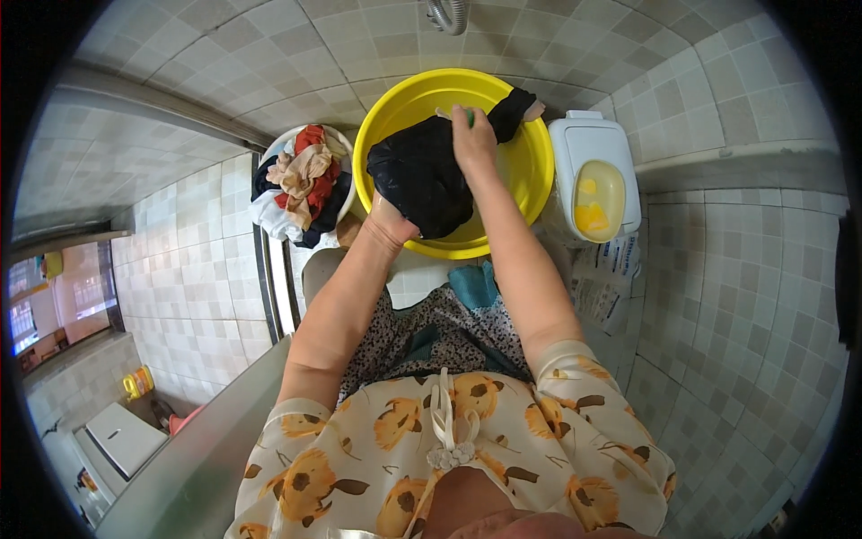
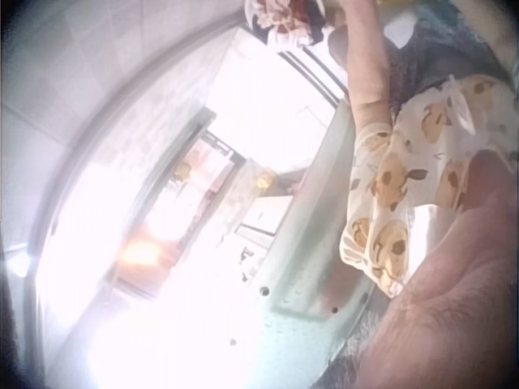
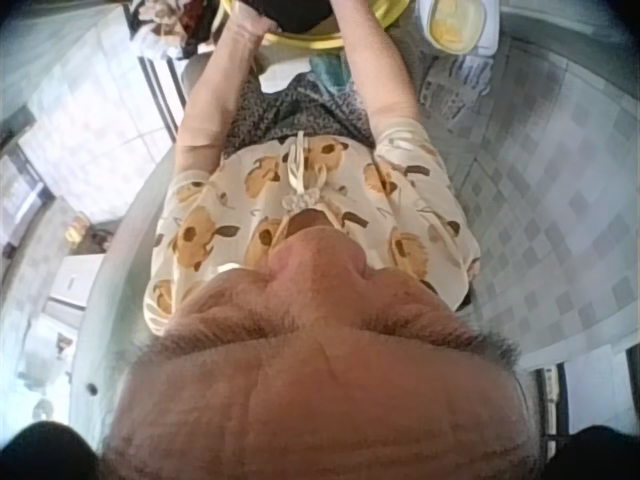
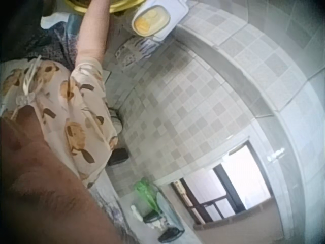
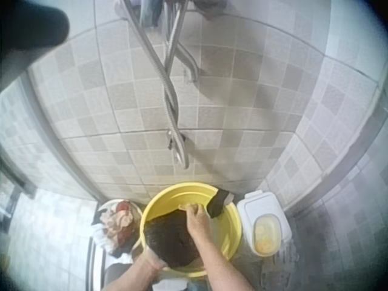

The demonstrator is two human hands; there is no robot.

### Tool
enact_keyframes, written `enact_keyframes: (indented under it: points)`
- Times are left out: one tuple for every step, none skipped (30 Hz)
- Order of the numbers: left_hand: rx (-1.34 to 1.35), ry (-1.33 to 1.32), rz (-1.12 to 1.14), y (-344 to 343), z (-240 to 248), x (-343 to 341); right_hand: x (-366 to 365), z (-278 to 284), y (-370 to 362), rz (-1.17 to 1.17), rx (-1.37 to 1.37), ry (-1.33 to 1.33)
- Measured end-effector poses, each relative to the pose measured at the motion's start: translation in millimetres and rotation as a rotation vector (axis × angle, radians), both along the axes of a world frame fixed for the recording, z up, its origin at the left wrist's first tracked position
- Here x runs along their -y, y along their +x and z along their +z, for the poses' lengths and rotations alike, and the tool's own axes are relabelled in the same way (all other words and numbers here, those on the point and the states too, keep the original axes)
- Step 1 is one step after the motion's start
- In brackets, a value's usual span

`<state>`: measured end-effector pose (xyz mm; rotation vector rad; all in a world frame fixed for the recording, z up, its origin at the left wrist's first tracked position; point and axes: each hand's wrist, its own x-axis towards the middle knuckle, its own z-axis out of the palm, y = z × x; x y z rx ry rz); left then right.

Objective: The person hand-washes several items of clothing in a yellow bucket filled with soapy water. They scrub a red garment, a beige garment, and then a black garment by hand, eventually using a scrub brush to clean the black item.

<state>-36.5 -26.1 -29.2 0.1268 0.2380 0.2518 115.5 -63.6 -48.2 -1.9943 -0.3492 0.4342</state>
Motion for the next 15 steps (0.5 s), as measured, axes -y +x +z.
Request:
enact_keyframes:
  points:
    - [0.025,-0.012,0.006,1.1,-1.6,0.4,2.2,-18.9,12.3,-0.02,-0.084,0.015]
    - [0.138,-0.065,0.003,-1.0,-9.6,-5.5,6.8,-36.5,21.3,-0.021,-0.076,0.016]
    - [0.148,-0.069,-0.005,1.9,-0.9,-6.9,14.6,-53.8,31.7,0.017,-0.182,0.135]
    - [0.244,-0.068,-0.011,-0.5,12.6,-10.6,17.9,-55.9,33.6,0.068,-0.3,0.254]
    - [0.341,-0.068,-0.018,-2.9,19.0,-14.0,24.6,-56.5,39.6,0.073,-0.299,0.251]
    - [0.366,-0.115,0.035,-13.0,17.9,-22.2,24.6,-39.9,34.7,0.159,-0.321,0.176]
    - [0.37,-0.116,0.037,-13.0,18.8,-25.4,33.4,-30.0,40.5,0.22,-0.329,0.092]
    - [0.364,-0.088,0.058,-12.5,20.5,-28.1,39.0,-36.2,42.7,0.273,-0.181,0.012]
    - [0.357,-0.061,0.078,-12.7,20.9,-30.4,42.1,-35.0,41.1,0.316,-0.031,-0.071]
    - [0.36,-0.063,0.079,-13.5,19.6,-32.4,47.9,-35.7,33.9,0.468,-0.071,-0.135]
    - [0.33,-0.054,0.082,-14.3,17.7,-34.1,47.2,-35.8,31.0,0.77,0.118,-0.346]
    - [0.297,-0.044,0.089,-16.7,16.2,-35.3,43.2,-22.9,22.0,1.061,0.352,-0.481]
    - [0.299,-0.047,0.088,-15.7,15.0,-34.6,43.8,-26.8,12.5,1.06,0.352,-0.485]
    - [0.301,-0.086,0.092,-14.5,14.0,-33.6,46.6,-35.3,2.9,0.927,0.113,-0.206]
    - [0.303,-0.128,0.094,-12.8,12.5,-32.2,51.4,-47.8,-1.7,0.773,-0.119,0.066]
